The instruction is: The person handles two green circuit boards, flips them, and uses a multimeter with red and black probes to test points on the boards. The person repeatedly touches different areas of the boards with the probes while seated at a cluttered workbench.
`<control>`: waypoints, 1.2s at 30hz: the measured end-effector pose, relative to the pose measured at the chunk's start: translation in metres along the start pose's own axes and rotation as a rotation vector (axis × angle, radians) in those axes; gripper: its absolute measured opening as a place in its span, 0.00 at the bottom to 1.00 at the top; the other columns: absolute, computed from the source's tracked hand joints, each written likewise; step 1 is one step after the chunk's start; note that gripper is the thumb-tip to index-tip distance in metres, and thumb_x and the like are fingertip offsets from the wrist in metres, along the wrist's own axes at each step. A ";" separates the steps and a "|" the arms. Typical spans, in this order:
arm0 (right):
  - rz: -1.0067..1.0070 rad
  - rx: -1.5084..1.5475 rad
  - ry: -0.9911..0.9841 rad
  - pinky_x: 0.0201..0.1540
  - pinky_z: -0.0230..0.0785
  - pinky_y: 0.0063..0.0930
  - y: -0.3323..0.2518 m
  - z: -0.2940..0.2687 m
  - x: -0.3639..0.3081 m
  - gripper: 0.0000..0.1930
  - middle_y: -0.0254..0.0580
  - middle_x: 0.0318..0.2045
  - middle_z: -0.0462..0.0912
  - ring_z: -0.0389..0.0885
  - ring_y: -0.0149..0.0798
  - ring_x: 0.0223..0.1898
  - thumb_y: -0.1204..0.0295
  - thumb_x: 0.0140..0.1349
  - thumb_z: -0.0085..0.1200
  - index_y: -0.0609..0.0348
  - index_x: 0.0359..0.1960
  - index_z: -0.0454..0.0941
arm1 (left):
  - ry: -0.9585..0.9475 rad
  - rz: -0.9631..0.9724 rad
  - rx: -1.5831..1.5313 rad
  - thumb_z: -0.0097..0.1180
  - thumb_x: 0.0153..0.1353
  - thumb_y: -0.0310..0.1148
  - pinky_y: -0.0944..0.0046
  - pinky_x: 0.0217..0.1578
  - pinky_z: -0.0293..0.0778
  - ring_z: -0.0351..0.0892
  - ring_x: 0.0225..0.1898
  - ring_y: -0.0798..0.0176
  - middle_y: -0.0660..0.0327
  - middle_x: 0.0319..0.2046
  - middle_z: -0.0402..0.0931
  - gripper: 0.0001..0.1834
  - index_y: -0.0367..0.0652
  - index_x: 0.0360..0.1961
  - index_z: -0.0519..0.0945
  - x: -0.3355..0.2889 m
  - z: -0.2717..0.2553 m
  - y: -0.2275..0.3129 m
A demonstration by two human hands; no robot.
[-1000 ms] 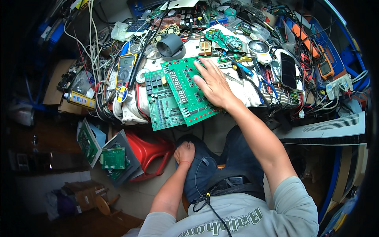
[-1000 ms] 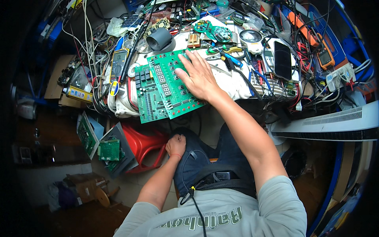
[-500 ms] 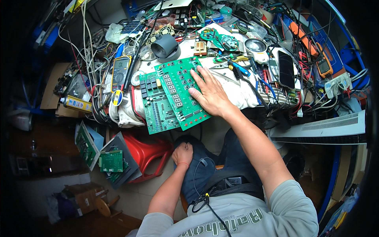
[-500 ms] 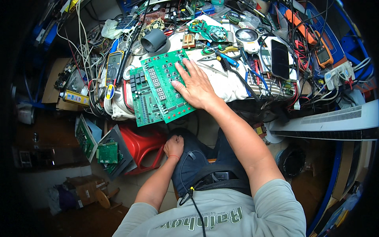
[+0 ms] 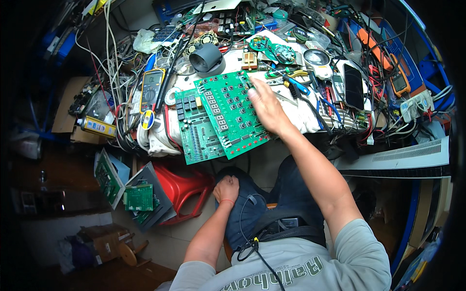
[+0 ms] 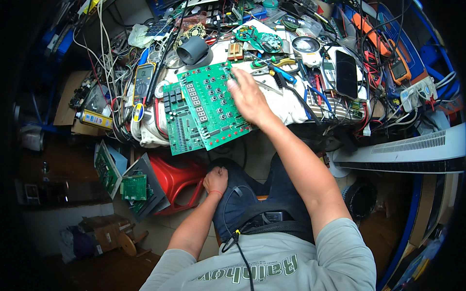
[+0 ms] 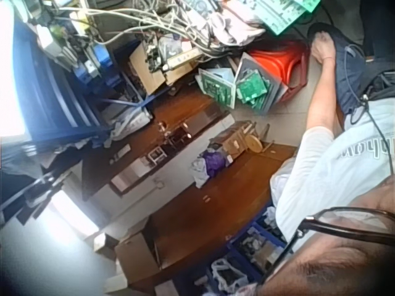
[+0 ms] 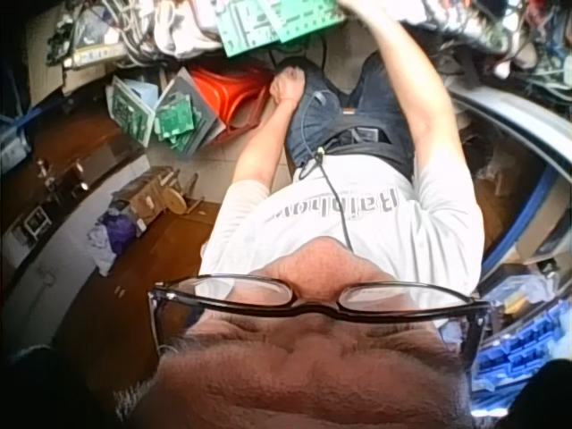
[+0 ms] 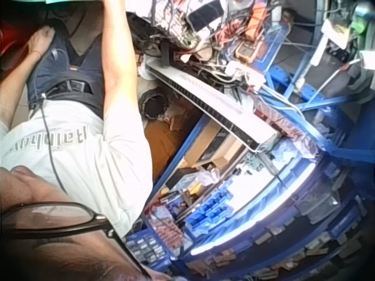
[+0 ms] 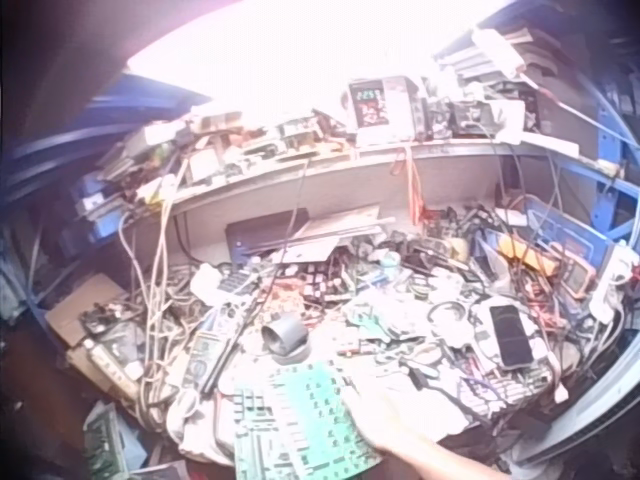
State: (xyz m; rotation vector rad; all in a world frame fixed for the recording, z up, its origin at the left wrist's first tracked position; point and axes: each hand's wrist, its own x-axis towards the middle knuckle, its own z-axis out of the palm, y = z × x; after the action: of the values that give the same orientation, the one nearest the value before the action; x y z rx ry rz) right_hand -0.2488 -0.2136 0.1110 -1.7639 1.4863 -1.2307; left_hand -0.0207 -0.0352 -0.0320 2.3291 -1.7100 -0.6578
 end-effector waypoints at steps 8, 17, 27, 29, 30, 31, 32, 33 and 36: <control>0.304 0.151 -0.149 0.48 0.72 0.30 0.024 -0.016 0.048 0.23 0.44 0.41 0.85 0.81 0.37 0.40 0.56 0.72 0.51 0.66 0.54 0.81 | 0.017 0.019 -0.013 0.53 0.62 0.47 0.44 0.34 0.74 0.82 0.33 0.40 0.50 0.26 0.82 0.18 0.45 0.23 0.79 0.001 0.002 -0.003; 0.618 0.237 -0.415 0.34 0.75 0.30 0.002 -0.030 0.073 0.24 0.33 0.29 0.85 0.81 0.29 0.29 0.46 0.60 0.65 0.58 0.33 0.85 | 0.019 0.014 -0.007 0.53 0.62 0.47 0.43 0.35 0.75 0.82 0.33 0.40 0.51 0.27 0.82 0.18 0.46 0.23 0.80 0.000 0.002 -0.001; 0.721 0.167 -0.452 0.28 0.78 0.23 0.011 -0.029 0.085 0.31 0.35 0.31 0.84 0.82 0.29 0.28 0.41 0.52 0.70 0.61 0.35 0.84 | 0.026 0.011 0.000 0.54 0.62 0.48 0.44 0.35 0.75 0.82 0.33 0.40 0.51 0.27 0.82 0.18 0.45 0.23 0.80 0.001 0.002 -0.002; 0.703 0.239 -0.450 0.28 0.78 0.23 0.015 -0.029 0.084 0.30 0.36 0.30 0.84 0.82 0.29 0.28 0.43 0.52 0.71 0.62 0.35 0.84 | 0.013 0.009 -0.001 0.54 0.62 0.48 0.44 0.35 0.75 0.82 0.33 0.40 0.51 0.27 0.82 0.18 0.45 0.23 0.80 0.000 0.003 -0.002; 0.704 0.256 -0.439 0.28 0.78 0.23 0.016 -0.028 0.083 0.29 0.36 0.30 0.84 0.82 0.29 0.28 0.44 0.52 0.72 0.62 0.34 0.84 | 0.004 0.003 -0.009 0.54 0.62 0.48 0.44 0.35 0.75 0.82 0.33 0.40 0.51 0.27 0.82 0.18 0.45 0.23 0.79 0.000 0.002 -0.002; 0.699 0.264 -0.430 0.27 0.78 0.24 0.017 -0.028 0.082 0.28 0.36 0.29 0.84 0.82 0.29 0.27 0.45 0.53 0.72 0.63 0.34 0.83 | -0.007 -0.006 -0.014 0.54 0.62 0.48 0.44 0.35 0.75 0.82 0.34 0.40 0.51 0.27 0.82 0.18 0.45 0.23 0.79 0.000 0.002 -0.003; 0.693 0.266 -0.421 0.27 0.78 0.24 0.018 -0.027 0.082 0.28 0.36 0.29 0.84 0.81 0.29 0.26 0.45 0.53 0.72 0.63 0.33 0.83 | -0.001 0.000 -0.011 0.54 0.62 0.48 0.44 0.35 0.75 0.82 0.33 0.40 0.51 0.27 0.82 0.18 0.45 0.23 0.79 0.000 0.001 -0.003; 0.682 0.270 -0.414 0.27 0.78 0.24 0.019 -0.026 0.081 0.28 0.36 0.29 0.84 0.81 0.29 0.25 0.45 0.53 0.72 0.62 0.32 0.83 | 0.002 0.003 -0.007 0.54 0.62 0.47 0.44 0.35 0.75 0.82 0.33 0.40 0.51 0.27 0.82 0.18 0.45 0.23 0.79 0.000 0.001 -0.003; 0.671 0.256 -0.394 0.26 0.77 0.24 0.021 -0.024 0.081 0.28 0.35 0.28 0.83 0.80 0.29 0.24 0.45 0.52 0.73 0.62 0.30 0.83 | 0.007 0.013 -0.012 0.54 0.62 0.47 0.44 0.34 0.74 0.82 0.33 0.40 0.51 0.26 0.82 0.18 0.45 0.23 0.79 0.000 0.001 -0.001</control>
State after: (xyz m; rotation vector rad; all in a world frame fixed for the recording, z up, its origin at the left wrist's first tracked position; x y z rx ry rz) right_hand -0.2812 -0.2925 0.1295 -1.1090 1.4282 -0.6455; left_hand -0.0200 -0.0351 -0.0333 2.3078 -1.7113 -0.6552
